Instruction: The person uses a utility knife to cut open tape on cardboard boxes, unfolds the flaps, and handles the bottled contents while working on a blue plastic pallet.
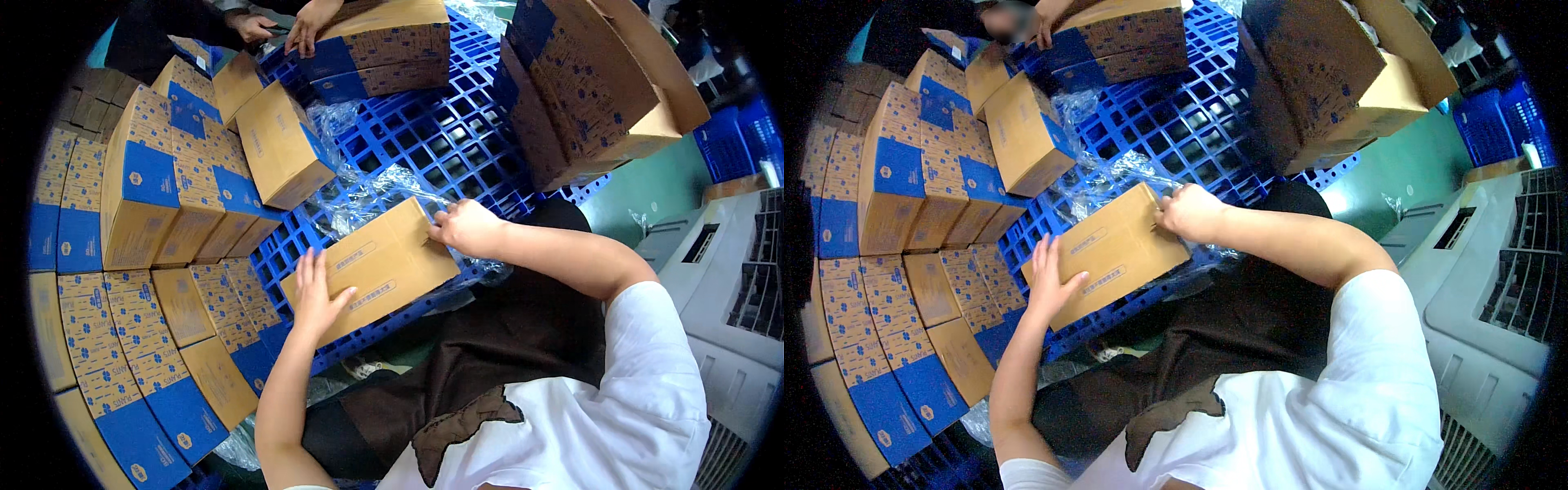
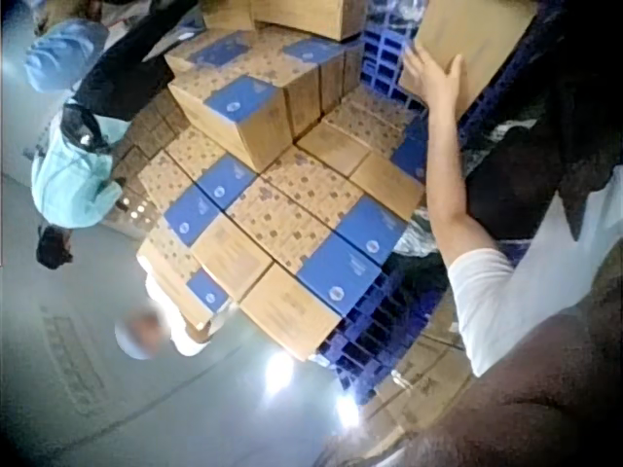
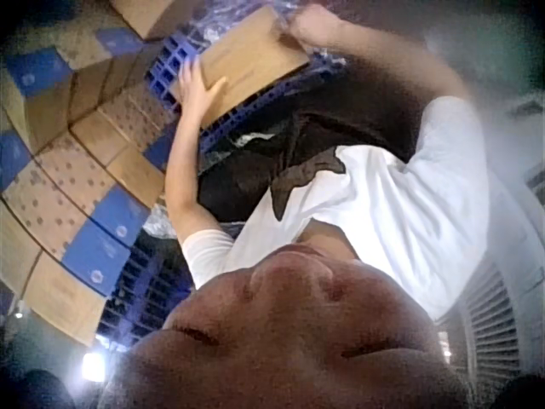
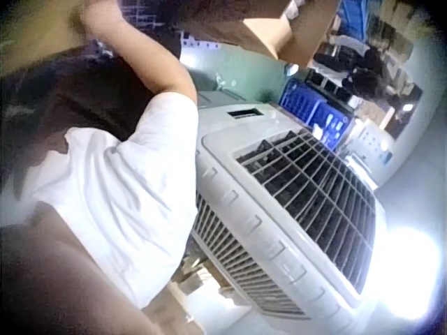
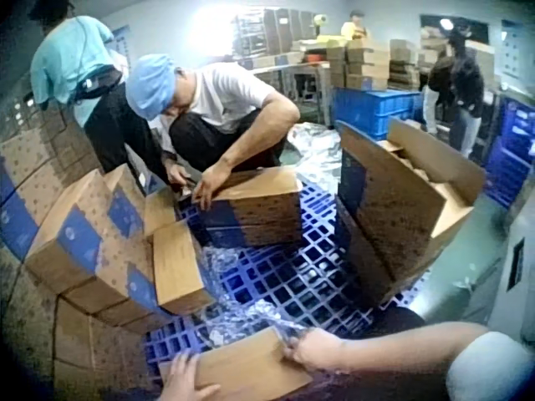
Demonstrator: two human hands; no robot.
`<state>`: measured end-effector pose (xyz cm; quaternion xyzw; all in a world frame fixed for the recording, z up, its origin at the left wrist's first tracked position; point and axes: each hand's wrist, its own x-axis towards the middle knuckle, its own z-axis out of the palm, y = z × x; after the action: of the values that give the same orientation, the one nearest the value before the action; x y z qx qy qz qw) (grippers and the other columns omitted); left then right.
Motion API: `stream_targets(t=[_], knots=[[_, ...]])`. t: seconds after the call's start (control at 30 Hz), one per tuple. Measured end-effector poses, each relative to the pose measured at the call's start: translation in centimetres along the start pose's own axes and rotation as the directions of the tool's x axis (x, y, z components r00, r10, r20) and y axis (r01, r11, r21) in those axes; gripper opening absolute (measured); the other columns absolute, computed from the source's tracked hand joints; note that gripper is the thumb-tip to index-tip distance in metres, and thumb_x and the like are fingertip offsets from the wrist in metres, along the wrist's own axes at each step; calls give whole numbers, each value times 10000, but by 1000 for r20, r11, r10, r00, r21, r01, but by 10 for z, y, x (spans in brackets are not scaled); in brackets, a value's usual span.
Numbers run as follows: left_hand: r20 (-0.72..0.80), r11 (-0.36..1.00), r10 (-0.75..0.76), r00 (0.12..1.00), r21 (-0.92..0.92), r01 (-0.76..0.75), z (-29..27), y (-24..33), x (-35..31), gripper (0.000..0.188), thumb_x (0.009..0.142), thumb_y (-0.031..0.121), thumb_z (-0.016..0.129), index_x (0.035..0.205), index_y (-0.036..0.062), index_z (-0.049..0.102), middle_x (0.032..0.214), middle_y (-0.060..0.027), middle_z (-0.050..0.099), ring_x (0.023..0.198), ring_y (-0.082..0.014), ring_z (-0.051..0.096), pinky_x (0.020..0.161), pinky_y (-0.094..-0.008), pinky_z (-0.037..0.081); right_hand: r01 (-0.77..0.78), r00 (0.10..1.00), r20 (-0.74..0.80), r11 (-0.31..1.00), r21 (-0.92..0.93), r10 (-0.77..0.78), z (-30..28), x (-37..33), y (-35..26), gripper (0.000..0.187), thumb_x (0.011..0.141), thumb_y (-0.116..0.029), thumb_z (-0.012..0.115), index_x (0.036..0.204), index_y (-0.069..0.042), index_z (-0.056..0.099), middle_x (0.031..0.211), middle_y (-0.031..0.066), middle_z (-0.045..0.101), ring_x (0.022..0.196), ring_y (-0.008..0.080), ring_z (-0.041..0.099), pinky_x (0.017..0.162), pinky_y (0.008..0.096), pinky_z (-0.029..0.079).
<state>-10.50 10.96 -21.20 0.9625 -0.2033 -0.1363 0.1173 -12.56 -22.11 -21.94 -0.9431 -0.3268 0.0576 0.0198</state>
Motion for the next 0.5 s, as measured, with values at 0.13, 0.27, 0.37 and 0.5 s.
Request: stream_targets(t=[0.13, 0.27, 0.37, 0.5], knots=[[33, 969, 245, 969, -26, -244, 3, 34, 25, 727, 738, 312, 706, 1311, 19, 368, 1436, -192, 220, 1339, -377, 172, 1075, -474, 225, 20, 995, 103, 993, -114, -8, -5, 5, -15, 153, 748, -169, 600, 861, -73, 635, 875, 105, 623, 819, 248, 621, 662, 356, 486], [72, 944, 318, 945, 62, -323, 4, 69, 52, 714, 743, 308, 700, 1316, 33, 374, 1438, -185, 216, 1342, -376, 169, 1076, -492, 215, -48, 972, 208, 961, -273, 107, -11, 3, -11, 154, 756, -188, 601, 862, -89, 654, 853, 69, 649, 786, 230, 633, 623, 346, 477], [182, 935, 316, 931, 105, -338, 9, 92, 77, 682, 777, 383, 653, 1359, 188, 357, 1479, -133, 148, 1369, -352, 95, 1074, -551, 167, -325, 890, 295, 937, -129, 349, -20, -18, 30, 176, 757, -195, 601, 884, -85, 652, 813, 80, 663, 772, 258, 649, 616, 383, 494], [240, 907, 390, 889, 64, -416, 20, 124, 100, 580, 777, 419, 645, 1305, 295, 441, 1483, -60, 165, 1383, -288, 82, 1072, -581, 131, -417, 842, 205, 363, 833, 499, 7, -45, 48, 132, 823, -148, 566, 909, -52, 592, 766, 103, 632, 699, 217, 619, 596, 330, 483]])
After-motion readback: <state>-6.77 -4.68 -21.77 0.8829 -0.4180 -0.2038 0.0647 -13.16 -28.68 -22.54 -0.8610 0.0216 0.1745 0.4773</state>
